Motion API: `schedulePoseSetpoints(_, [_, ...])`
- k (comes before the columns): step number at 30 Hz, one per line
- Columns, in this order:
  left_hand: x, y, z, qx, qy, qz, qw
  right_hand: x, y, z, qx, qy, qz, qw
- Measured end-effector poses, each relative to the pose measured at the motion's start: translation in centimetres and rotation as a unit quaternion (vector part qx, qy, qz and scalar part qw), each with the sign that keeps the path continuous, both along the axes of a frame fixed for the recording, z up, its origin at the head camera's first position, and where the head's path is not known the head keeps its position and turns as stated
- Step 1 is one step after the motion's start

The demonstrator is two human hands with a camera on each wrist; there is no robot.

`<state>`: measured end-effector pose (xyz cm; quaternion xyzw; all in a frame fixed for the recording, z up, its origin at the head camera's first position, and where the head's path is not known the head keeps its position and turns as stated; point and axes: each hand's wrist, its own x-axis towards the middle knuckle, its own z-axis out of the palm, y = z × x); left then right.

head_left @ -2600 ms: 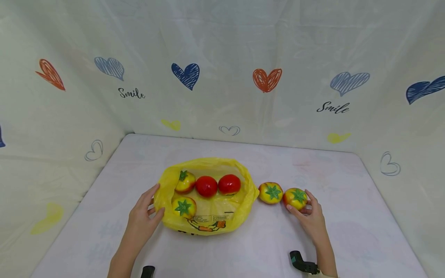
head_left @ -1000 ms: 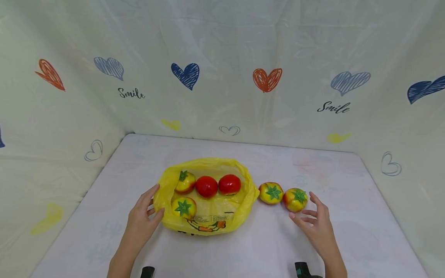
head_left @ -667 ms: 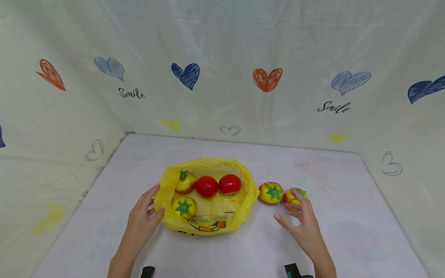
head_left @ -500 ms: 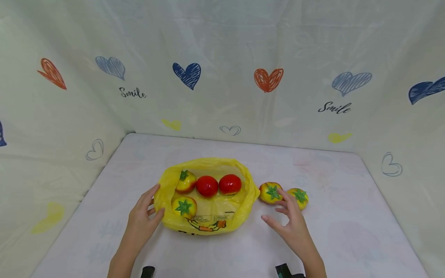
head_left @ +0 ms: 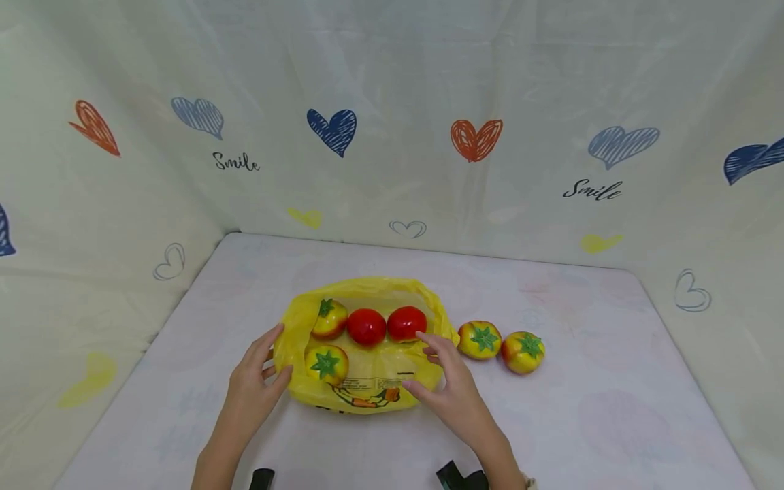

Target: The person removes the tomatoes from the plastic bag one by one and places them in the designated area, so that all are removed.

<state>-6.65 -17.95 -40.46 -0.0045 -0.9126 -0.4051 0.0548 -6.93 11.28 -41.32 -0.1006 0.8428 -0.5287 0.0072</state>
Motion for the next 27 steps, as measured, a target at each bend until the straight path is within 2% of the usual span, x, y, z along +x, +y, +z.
schedulePoseSetpoints(6, [0.1, 0.0, 0.1, 0.002, 0.001, -0.001, 1.0, -0.3, -2.6, -0.1, -0.029, -0.021, 0.044, 0.9984])
schedulePoseSetpoints(14, [0.1, 0.0, 0.0, 0.004, 0.006, 0.0, 1.0, -0.4, -5.3, -0.6, 0.008, 0.006, 0.11, 0.9939])
schedulePoseSetpoints(17, [0.2, -0.1, -0.1, 0.004, 0.003, 0.001, 1.0, -0.5, -6.2, -0.7, 0.012, 0.001, 0.128, 0.9917])
schedulePoseSetpoints(22, [0.1, -0.1, -0.1, 0.006, 0.001, 0.002, 1.0, -0.7, -7.4, -1.0, 0.013, -0.023, 0.133, 0.9908])
schedulePoseSetpoints(27, [0.1, 0.0, -0.2, 0.006, 0.005, 0.004, 1.0, -1.2, -8.5, -1.4, 0.035, -0.024, 0.124, 0.9914])
